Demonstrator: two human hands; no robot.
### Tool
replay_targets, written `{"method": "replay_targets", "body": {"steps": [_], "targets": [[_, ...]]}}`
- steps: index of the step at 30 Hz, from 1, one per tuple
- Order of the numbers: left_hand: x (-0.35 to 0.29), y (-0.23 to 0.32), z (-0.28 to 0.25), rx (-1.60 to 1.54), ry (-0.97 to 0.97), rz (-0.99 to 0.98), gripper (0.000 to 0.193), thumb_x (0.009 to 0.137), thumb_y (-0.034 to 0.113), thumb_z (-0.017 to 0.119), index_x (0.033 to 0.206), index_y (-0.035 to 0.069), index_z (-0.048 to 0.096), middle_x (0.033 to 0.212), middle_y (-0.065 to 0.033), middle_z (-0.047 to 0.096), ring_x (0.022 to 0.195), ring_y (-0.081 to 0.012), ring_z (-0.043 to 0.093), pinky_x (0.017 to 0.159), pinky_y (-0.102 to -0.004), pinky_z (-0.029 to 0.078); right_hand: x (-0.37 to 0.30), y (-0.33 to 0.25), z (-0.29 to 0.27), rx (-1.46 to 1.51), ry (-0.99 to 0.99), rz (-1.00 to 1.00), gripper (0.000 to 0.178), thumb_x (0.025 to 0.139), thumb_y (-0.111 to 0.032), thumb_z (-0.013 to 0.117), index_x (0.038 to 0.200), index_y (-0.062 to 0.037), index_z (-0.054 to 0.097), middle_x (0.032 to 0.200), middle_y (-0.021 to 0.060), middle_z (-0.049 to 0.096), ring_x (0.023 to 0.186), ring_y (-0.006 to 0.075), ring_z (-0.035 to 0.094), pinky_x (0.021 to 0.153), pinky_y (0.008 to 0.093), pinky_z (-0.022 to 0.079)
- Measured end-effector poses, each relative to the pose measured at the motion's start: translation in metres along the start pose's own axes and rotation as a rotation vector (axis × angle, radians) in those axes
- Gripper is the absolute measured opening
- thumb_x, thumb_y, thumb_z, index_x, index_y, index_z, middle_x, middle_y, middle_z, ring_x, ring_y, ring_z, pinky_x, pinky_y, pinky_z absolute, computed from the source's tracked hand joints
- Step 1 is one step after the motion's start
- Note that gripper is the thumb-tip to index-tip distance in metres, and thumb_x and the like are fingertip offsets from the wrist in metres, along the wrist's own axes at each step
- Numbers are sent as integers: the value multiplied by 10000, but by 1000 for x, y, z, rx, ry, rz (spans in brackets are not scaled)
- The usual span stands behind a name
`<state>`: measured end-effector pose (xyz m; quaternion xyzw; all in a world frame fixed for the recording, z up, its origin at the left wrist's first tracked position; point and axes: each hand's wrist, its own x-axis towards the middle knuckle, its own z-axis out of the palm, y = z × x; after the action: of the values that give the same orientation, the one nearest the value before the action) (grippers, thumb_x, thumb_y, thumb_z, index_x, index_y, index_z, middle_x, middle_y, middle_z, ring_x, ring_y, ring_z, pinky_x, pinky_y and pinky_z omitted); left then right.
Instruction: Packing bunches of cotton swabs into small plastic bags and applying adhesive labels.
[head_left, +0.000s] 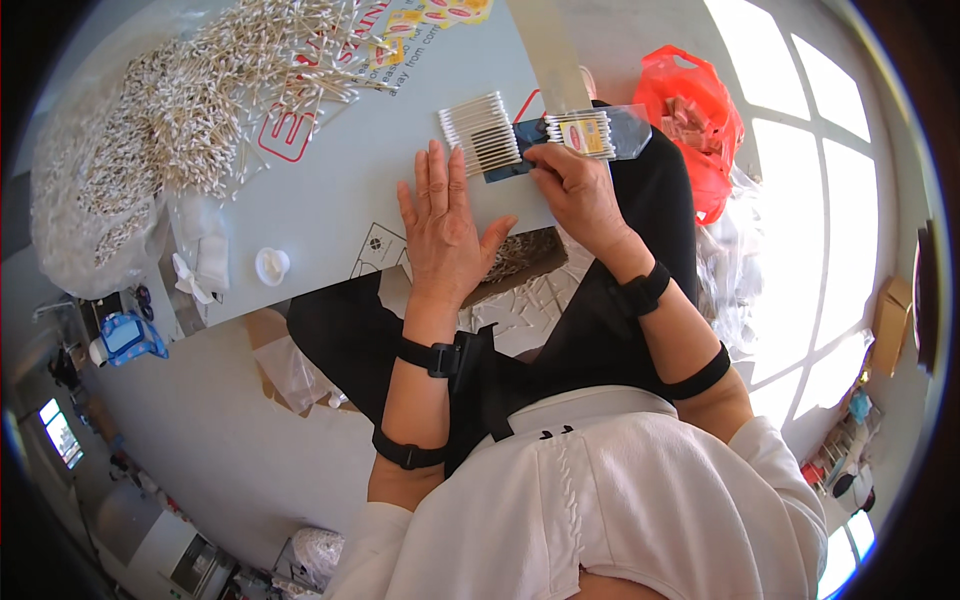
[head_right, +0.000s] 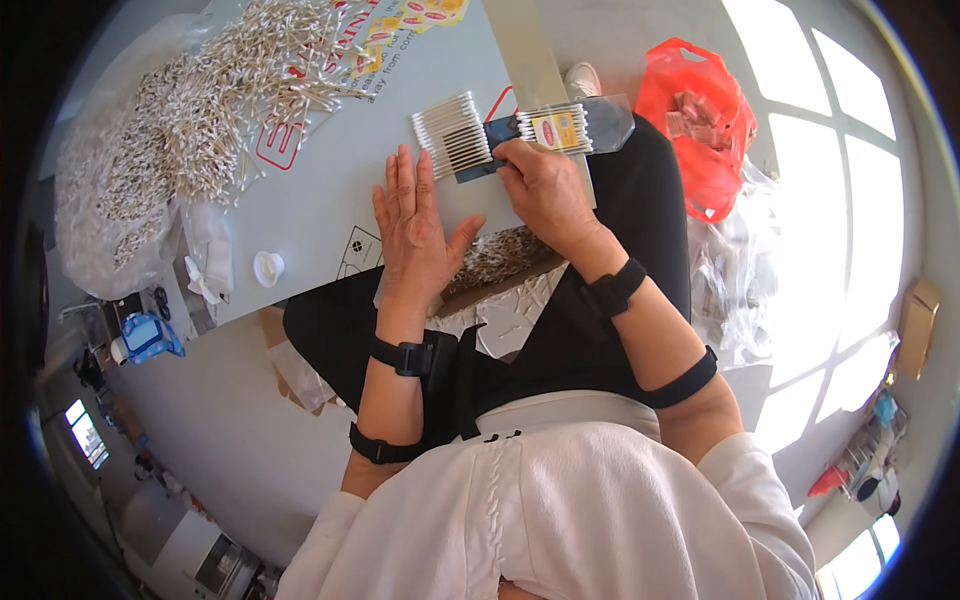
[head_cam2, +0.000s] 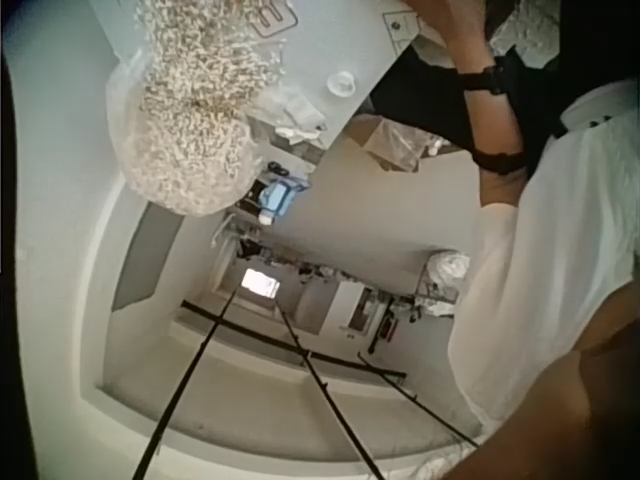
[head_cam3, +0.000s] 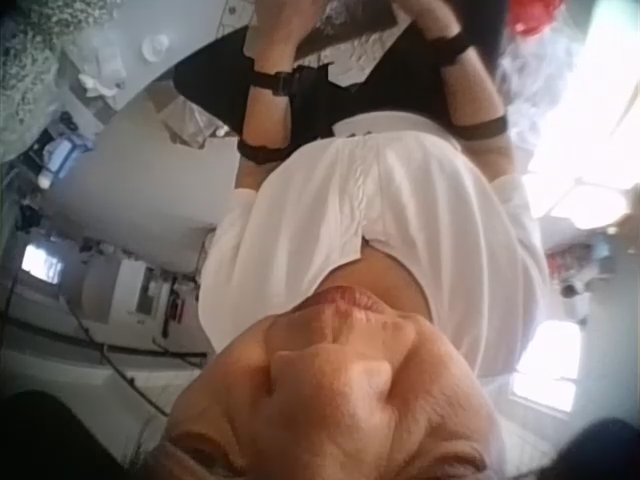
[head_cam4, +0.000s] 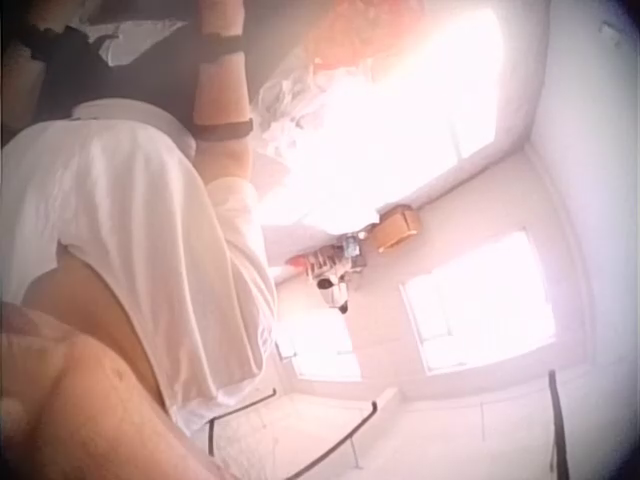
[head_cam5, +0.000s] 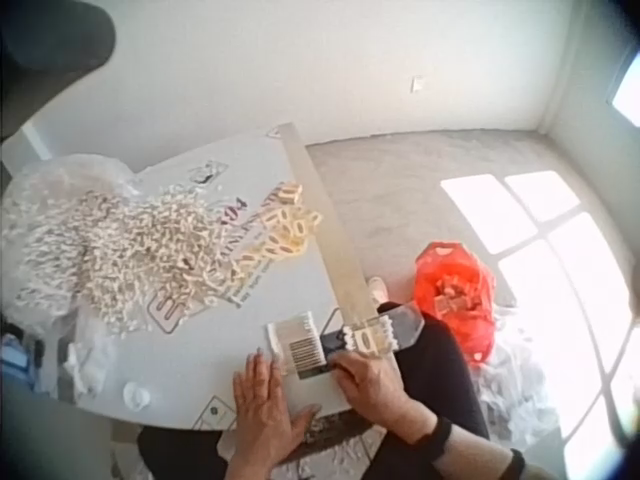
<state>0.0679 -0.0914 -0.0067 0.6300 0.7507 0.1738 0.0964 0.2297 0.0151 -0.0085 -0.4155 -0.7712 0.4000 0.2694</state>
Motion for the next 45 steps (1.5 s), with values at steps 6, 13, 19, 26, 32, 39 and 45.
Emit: {"method": "replay_targets", "body": {"steps": [6, 13, 19, 26, 32, 39, 45], "targets": [[11, -5, 8, 41, 16, 47, 988, 805, 504, 726, 1534, 32, 256, 1611, -175, 214, 1495, -331, 202, 1170, -595, 163, 5, -4, 2, -70, 4, -16, 150, 849, -73, 632, 993, -34, 649, 898, 157, 681, 821, 370, 660, 711, 435, 519], [14, -5, 11, 40, -11, 63, 965, 826, 516, 691, 1544, 54, 241, 1620, -132, 216, 1496, -299, 209, 1178, -595, 142, 6, -6, 3, -105, 11, -11, 152, 852, -82, 626, 997, -45, 653, 895, 152, 683, 824, 371, 661, 718, 440, 524], [15, -5, 16, 67, -21, 56, 945, 834, 512, 680, 1545, 65, 246, 1623, -107, 218, 1496, -269, 215, 1184, -584, 145, 8, -6, 4, -150, 4, -27, 175, 847, -90, 631, 1016, -55, 662, 890, 149, 681, 815, 371, 660, 716, 446, 525], [15, -4, 16, 72, -20, 51, 922, 844, 501, 675, 1542, 69, 254, 1617, -109, 228, 1494, -268, 216, 1187, -579, 146, 8, -10, 3, -228, -44, -19, 178, 854, -84, 636, 1026, -60, 673, 875, 141, 682, 804, 347, 667, 705, 410, 521], [16, -3, 16, 91, -42, 33, 914, 846, 497, 676, 1540, 70, 261, 1615, -110, 231, 1495, -264, 215, 1190, -568, 148, 9, -12, 4, -248, -21, -15, 166, 861, -92, 628, 1019, -64, 671, 873, 142, 675, 806, 358, 660, 713, 425, 521], [16, -4, 18, 68, -32, 34, 898, 863, 492, 659, 1545, 75, 250, 1618, -110, 228, 1497, -276, 209, 1191, -570, 129, 20, -11, 6, -331, -37, -35, 154, 873, -110, 629, 1015, -72, 674, 886, 130, 671, 808, 374, 647, 755, 438, 520], [16, -4, 17, 41, -34, 33, 889, 872, 479, 654, 1547, 71, 246, 1615, -122, 234, 1495, -292, 212, 1191, -570, 115, 16, -11, 7, -299, -22, -23, 121, 859, -92, 649, 972, -68, 685, 844, 123, 653, 807, 357, 648, 729, 425, 523]]}}
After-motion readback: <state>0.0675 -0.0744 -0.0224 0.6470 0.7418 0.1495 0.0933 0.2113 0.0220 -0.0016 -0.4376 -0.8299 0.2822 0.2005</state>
